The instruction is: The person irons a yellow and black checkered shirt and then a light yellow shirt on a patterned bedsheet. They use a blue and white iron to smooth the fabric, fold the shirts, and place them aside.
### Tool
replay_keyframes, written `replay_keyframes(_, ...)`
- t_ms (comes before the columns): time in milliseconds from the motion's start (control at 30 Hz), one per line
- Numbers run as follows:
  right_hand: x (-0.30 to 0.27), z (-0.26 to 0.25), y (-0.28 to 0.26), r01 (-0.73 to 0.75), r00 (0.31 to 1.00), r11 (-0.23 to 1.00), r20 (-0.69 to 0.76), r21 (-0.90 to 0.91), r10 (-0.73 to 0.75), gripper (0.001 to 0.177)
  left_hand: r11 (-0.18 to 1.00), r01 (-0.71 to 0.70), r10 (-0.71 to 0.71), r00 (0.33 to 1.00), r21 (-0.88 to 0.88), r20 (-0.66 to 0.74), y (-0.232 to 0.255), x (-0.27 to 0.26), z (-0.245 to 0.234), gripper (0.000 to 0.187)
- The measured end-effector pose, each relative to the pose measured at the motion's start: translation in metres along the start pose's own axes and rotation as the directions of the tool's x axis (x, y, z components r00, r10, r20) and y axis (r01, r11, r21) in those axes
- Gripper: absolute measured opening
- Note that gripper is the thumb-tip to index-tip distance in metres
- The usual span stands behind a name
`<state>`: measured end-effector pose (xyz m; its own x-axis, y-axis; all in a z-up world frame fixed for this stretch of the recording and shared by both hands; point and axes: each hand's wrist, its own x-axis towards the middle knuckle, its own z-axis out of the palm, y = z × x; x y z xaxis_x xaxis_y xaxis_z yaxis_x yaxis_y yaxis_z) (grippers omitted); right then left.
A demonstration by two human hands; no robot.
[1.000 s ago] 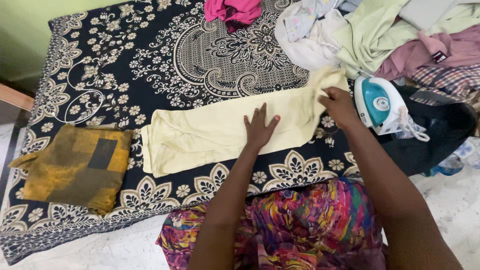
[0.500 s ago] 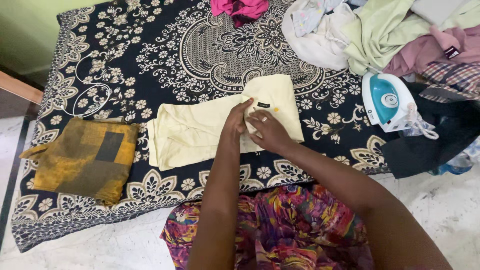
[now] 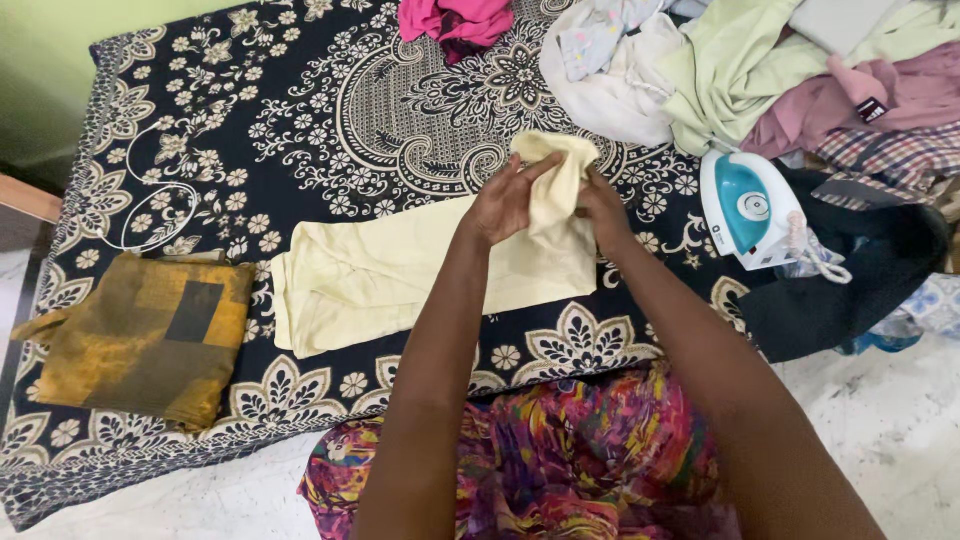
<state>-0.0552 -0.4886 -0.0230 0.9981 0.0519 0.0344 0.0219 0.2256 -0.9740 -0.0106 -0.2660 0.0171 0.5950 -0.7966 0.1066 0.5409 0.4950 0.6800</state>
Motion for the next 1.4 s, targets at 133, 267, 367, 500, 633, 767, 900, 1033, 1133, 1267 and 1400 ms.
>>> replay_keyframes(133, 0.013, -0.039, 0.006, -0.173, 0.985, 0.827, 0.07, 0.535, 0.16, 0.061, 0.989, 0.055, -0.058, 0.998, 0.139, 0.02, -0.017, 0.031, 0.029, 0.092)
replay_keyframes(267, 0.018, -0.051, 0.016, -0.027, 0.989, 0.983, -0.137, 0.182, 0.052, 0.042, 0.953, -0.007, 0.073, 0.976, 0.303, -0.205, -0.043, 0.056, 0.003, 0.089)
replay_keyframes(367, 0.014, -0.05, -0.005, -0.008, 0.991, 0.966, -0.127, 0.258, 0.042, 0.043, 0.877, 0.04, 0.274, 0.777, 0.479, -0.567, -0.041, 0.052, -0.018, 0.086)
replay_keyframes(500, 0.0, -0.005, -0.044, -0.071, 0.992, 0.947, 0.118, 0.315, 0.035, 0.063, 0.911, 0.191, 0.072, 0.8, 0.366, -0.595, -0.031, 0.028, 0.0, 0.086)
replay_keyframes(633, -0.016, 0.044, -0.059, -0.211, 0.936, 0.911, 0.342, 0.354, 0.083, 0.089, 0.842, -0.011, 0.315, 0.821, 0.539, -0.476, -0.032, 0.03, 0.02, 0.068)
replay_keyframes(767, -0.012, 0.041, -0.052, 0.031, 0.98, 0.95, 0.18, 0.309, -0.09, 0.09, 0.848, 0.016, 0.369, 0.7, 0.529, -0.612, -0.008, 0.012, -0.001, 0.053)
replay_keyframes(900, -0.009, 0.031, -0.026, 0.039, 0.998, 0.984, -0.043, -0.174, -0.047, 0.075, 0.912, -0.051, 0.337, 0.66, 0.408, -0.671, 0.049, -0.052, -0.013, 0.039)
replay_keyframes(1033, -0.018, 0.06, 0.011, 0.225, 0.974, 0.662, 0.172, -0.715, -0.145, 0.061, 0.938, -0.059, 0.298, 0.644, 0.342, -0.705, 0.11, -0.145, -0.012, 0.036)
replay_keyframes(1133, -0.039, 0.109, 0.026, 0.313, 0.933, 0.362, 0.356, -0.878, 0.058, 0.071, 0.945, -0.063, 0.295, 0.583, 0.32, -0.757, 0.121, -0.217, -0.04, 0.036)
replay_keyframes(1267, -0.071, 0.168, 0.018, 0.338, 0.854, 0.101, 0.35, -0.936, 0.385, 0.079, 0.984, -0.088, 0.181, 0.477, 0.158, -0.86, 0.098, -0.303, -0.13, 0.033)
replay_keyframes(1400, -0.067, 0.193, 0.012, 0.315, 0.898, 0.148, 0.344, -0.938, 0.274, 0.081, 0.979, -0.122, 0.198, 0.433, 0.16, -0.879, 0.075, -0.363, -0.18, 0.031)
